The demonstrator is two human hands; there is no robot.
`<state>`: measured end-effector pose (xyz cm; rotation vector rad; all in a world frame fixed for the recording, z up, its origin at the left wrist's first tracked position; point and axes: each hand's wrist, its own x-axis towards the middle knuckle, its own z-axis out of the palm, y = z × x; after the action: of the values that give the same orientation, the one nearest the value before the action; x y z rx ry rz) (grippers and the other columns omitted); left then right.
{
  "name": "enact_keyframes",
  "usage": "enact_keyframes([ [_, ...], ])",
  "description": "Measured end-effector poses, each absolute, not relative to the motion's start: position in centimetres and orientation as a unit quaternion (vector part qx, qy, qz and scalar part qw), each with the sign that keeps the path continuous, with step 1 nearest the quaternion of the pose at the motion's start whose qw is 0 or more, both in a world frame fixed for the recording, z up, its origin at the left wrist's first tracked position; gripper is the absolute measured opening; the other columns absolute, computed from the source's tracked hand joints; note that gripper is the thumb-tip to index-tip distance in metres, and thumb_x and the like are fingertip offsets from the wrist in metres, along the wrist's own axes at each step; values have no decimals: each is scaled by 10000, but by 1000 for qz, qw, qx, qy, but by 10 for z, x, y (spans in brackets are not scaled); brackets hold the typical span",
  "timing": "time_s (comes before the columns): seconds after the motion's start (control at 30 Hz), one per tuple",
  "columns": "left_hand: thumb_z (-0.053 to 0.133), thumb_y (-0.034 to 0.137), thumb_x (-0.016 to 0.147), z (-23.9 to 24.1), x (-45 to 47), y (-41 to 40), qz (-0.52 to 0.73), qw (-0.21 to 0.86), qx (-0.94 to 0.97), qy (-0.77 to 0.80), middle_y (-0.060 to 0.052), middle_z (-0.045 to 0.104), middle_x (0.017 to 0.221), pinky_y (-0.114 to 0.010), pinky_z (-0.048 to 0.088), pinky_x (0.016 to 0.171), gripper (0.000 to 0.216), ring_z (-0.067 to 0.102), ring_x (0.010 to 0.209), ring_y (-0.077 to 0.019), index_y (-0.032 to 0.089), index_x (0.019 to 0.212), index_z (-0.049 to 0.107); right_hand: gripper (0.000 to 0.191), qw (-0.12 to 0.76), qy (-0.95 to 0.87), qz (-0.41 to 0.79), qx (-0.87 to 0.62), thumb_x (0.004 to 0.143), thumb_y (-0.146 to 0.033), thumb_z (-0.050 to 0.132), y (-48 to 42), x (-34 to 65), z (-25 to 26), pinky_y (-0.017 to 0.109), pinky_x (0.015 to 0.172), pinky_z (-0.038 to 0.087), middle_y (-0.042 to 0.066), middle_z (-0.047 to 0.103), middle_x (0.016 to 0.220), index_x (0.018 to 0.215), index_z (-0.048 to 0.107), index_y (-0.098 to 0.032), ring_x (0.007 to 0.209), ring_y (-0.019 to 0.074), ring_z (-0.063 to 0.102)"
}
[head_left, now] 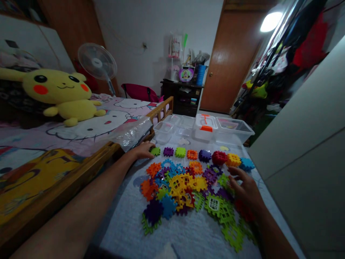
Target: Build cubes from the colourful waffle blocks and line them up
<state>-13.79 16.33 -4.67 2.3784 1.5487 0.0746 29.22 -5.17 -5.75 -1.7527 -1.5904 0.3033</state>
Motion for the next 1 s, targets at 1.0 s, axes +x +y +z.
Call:
enact_keyframes([
  [1.0,463,557,842,-77,-114,57,342,231,707,574,-77,632,1174,-370,458,966,462,600,1069,-251,190,1047,656,374,217,-695,113,-676,721,-278,653,-56,300,-53,397,883,463,84,591,1043,1079,625,-173,994,242,557],
])
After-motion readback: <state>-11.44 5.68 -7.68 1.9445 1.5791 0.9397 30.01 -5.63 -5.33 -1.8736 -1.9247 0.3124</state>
